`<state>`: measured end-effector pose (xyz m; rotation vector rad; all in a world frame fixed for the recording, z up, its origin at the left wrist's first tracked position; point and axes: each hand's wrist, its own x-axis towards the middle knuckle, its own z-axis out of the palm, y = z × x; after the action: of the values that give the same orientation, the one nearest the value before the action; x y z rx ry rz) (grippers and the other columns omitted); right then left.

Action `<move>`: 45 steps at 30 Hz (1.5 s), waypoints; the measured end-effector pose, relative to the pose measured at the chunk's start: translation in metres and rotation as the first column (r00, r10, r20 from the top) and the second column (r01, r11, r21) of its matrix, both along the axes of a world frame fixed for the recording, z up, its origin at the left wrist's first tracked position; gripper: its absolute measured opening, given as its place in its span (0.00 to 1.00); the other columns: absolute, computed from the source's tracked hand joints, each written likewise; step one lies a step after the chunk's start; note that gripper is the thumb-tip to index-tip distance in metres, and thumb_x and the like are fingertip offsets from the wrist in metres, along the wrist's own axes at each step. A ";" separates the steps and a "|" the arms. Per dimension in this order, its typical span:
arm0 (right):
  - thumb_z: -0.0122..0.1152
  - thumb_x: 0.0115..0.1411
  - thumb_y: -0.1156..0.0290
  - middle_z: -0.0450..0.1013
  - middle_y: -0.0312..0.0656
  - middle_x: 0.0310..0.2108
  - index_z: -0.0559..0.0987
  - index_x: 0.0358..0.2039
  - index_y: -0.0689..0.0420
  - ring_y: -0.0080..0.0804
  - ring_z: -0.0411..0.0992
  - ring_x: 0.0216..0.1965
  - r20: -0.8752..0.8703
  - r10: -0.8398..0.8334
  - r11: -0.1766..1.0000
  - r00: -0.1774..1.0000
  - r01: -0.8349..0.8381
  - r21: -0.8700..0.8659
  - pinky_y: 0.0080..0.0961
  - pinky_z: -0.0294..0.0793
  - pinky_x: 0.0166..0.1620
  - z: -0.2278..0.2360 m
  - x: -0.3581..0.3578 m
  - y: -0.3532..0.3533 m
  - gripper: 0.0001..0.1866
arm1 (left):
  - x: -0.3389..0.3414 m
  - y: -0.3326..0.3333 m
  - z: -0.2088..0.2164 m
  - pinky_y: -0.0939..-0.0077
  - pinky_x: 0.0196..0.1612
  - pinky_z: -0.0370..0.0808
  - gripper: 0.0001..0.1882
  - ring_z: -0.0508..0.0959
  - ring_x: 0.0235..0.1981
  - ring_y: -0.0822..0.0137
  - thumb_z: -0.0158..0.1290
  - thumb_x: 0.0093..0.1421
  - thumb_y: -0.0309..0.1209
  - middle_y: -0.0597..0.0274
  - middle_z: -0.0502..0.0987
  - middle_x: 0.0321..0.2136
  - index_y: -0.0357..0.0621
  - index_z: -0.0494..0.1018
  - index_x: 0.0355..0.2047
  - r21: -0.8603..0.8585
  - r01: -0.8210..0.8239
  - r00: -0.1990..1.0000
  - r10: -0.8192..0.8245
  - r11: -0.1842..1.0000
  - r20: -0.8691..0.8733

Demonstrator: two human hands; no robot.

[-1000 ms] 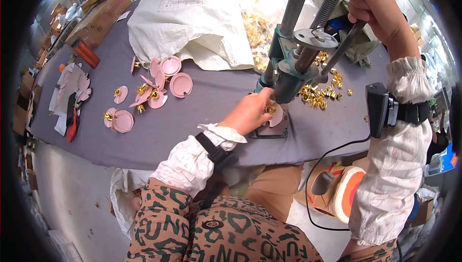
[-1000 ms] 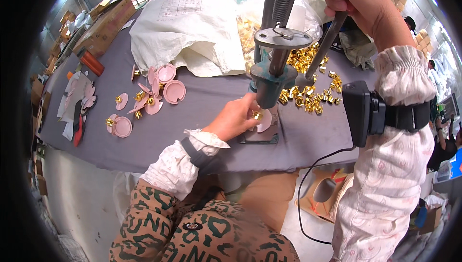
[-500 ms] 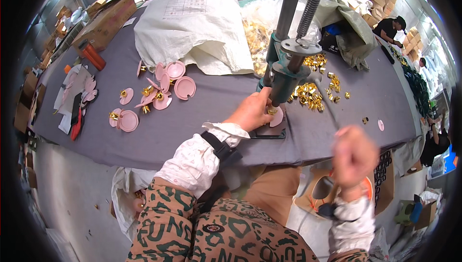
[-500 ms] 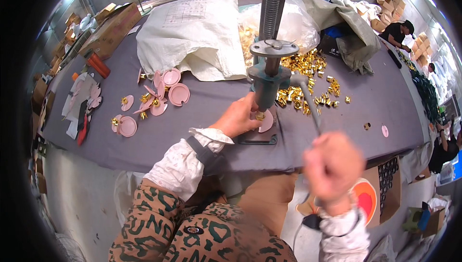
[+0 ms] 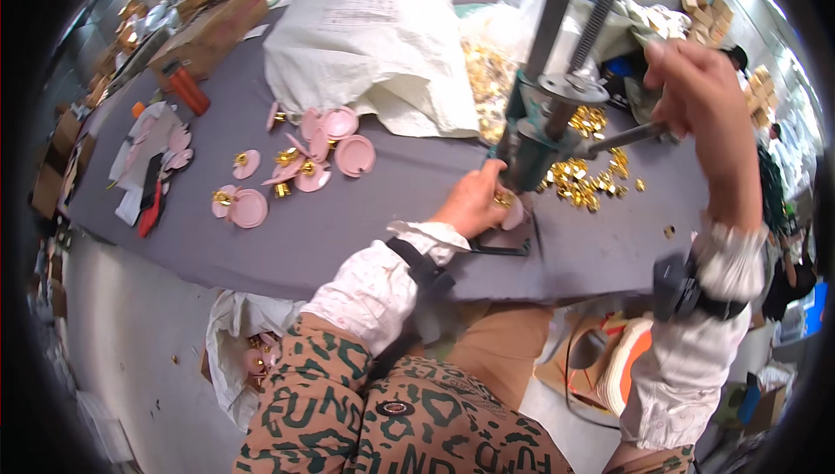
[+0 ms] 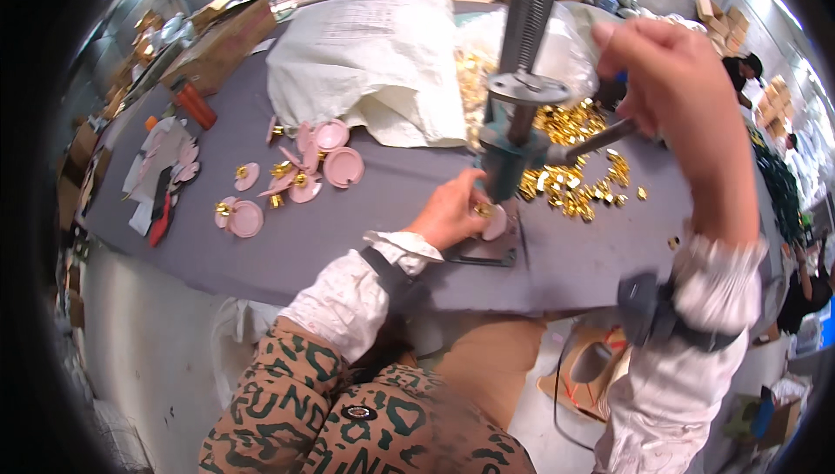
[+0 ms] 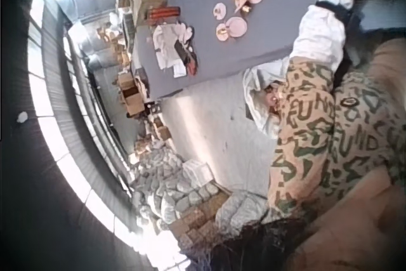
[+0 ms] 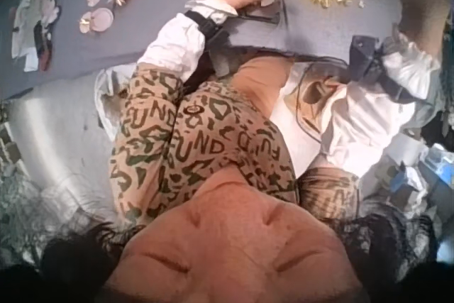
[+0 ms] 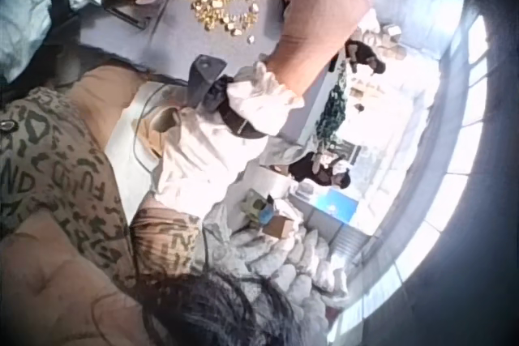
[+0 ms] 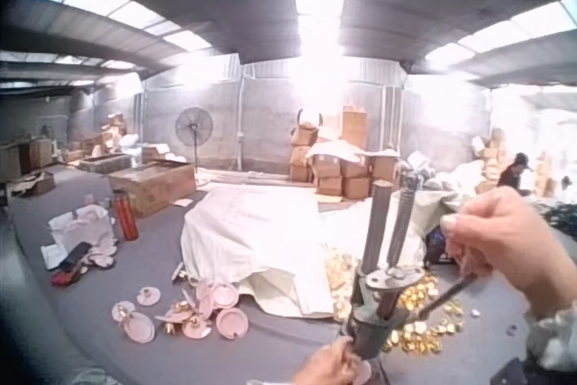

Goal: Use a manual press to attach metal components to pink plastic discs.

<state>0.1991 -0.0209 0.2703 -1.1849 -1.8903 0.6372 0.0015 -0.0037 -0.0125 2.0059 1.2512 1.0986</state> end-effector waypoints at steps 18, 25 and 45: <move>0.57 0.62 0.57 0.54 0.24 0.09 0.72 0.24 0.54 0.13 0.49 0.09 0.022 -0.006 0.999 1.000 0.007 -0.050 0.15 0.60 0.21 0.012 -0.003 0.058 0.16 | -0.198 0.004 -0.001 0.62 0.48 0.71 0.22 0.74 0.43 0.51 0.65 0.45 0.29 0.49 0.75 0.39 0.37 0.74 0.42 0.339 -0.528 0.723 0.622 0.779 -0.302; 0.56 0.62 0.57 0.52 0.22 0.09 0.72 0.26 0.54 0.12 0.48 0.10 0.001 -0.001 0.996 1.000 0.001 -0.086 0.15 0.59 0.21 0.015 0.002 0.057 0.15 | -0.177 -0.060 -0.017 0.64 0.35 0.71 0.11 0.73 0.33 0.57 0.61 0.48 0.33 0.59 0.73 0.30 0.46 0.73 0.32 0.368 -0.014 0.797 0.232 0.930 -0.558; 0.56 0.63 0.57 0.53 0.23 0.10 0.73 0.25 0.56 0.13 0.50 0.11 -0.005 0.113 0.984 0.994 -0.113 -0.135 0.18 0.61 0.24 0.017 0.000 0.090 0.17 | -0.010 0.007 0.013 0.66 0.44 0.76 0.26 0.81 0.39 0.52 0.62 0.48 0.28 0.50 0.81 0.37 0.38 0.67 0.47 -0.127 0.176 0.983 -0.181 0.976 -0.030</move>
<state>0.1994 0.0694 0.2873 -1.1692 -1.9530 0.8375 -0.0082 0.0031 0.0007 2.0118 1.1062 0.8770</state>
